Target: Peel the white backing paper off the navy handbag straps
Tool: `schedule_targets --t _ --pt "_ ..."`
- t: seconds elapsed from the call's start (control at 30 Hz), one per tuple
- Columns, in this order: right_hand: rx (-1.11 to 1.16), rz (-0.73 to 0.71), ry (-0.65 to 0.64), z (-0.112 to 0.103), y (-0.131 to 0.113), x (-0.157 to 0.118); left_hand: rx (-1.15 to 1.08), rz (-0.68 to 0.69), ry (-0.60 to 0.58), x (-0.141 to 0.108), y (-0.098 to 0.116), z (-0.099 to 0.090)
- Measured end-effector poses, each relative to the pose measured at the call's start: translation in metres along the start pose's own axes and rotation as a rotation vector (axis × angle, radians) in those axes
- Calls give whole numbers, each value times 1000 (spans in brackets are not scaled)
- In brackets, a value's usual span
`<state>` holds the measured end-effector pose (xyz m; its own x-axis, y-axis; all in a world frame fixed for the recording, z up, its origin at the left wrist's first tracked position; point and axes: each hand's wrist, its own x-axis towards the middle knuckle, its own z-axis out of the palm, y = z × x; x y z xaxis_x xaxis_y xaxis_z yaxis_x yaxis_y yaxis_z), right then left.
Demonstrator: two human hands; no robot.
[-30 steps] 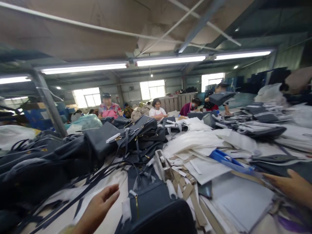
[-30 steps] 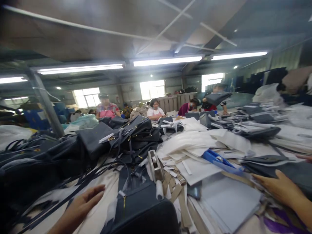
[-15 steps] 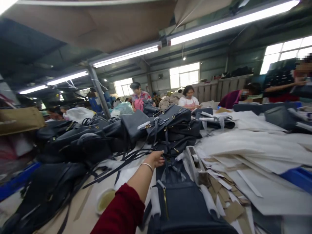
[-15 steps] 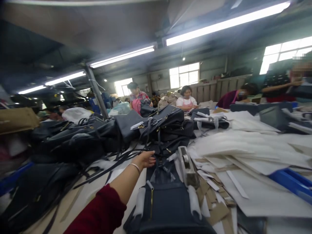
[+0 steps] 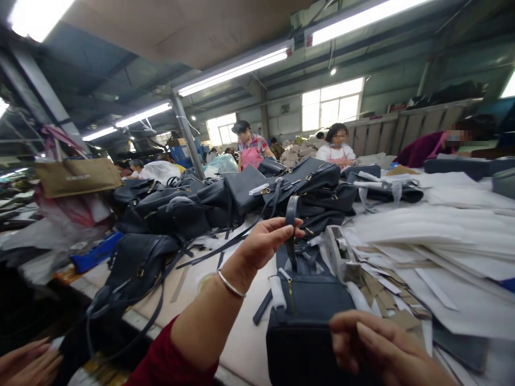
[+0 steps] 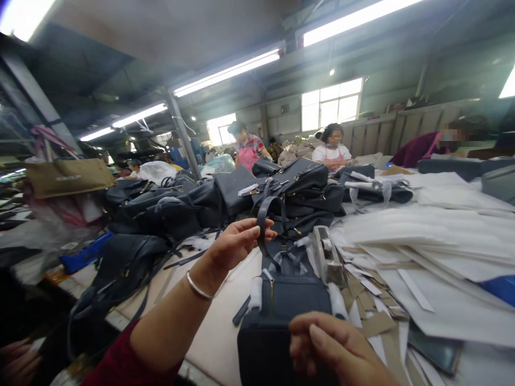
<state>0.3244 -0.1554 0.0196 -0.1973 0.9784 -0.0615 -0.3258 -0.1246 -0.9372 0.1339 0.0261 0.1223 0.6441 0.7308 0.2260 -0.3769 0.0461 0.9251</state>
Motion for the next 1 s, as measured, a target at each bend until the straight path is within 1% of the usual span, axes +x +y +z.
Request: schedule_targets --t 0.07,0.1,0.17,0.23,0.3,0.37,0.4,0.43,0.47,0.53,0.57,0.63,0.67,0.73,0.77,0.83,0.87,0.93,1.0 --pt "216 74 -103 29 3 15 8 80 13 -39 17 8" --pt "311 113 -161 46 5 21 25 103 27 -59 21 10" --pt "457 166 -256 80 9 29 61 129 83 -96 20 10" --pt "563 194 -291 109 15 37 42 153 173 -131 9 6" --pt "636 252 -301 131 24 44 -8 185 294 -163 -8 -1" --pt "658 334 -305 146 35 49 -13 202 385 -193 -25 -7" --pt "647 379 -299 150 41 51 14 203 405 -207 -33 -9" --pt "626 410 -275 154 47 52 60 195 399 -220 -38 -10" --pt "596 425 -231 155 52 52 118 180 376 -233 -42 -11" --pt "511 399 -121 156 56 52 240 135 342 -255 -46 -12" --pt "459 356 -67 154 54 52 297 101 336 -265 -46 -12" --pt "349 220 20 148 44 53 372 10 308 -282 -45 -12" --pt "295 148 46 144 36 54 355 -40 288 -288 -45 -12" --pt "200 24 91 136 19 59 183 -119 243 -296 -50 -10" --pt "167 -20 112 131 10 62 55 -139 250 -298 -54 -8" --pt "138 -92 169 121 -5 70 -145 -171 317 -297 -67 -2" --pt "145 -129 210 115 -11 74 -181 -190 355 -295 -73 1" --pt "181 -200 304 101 -21 82 -151 -267 396 -292 -85 5" --pt "215 -242 398 87 -28 88 -52 -384 376 -292 -92 5"
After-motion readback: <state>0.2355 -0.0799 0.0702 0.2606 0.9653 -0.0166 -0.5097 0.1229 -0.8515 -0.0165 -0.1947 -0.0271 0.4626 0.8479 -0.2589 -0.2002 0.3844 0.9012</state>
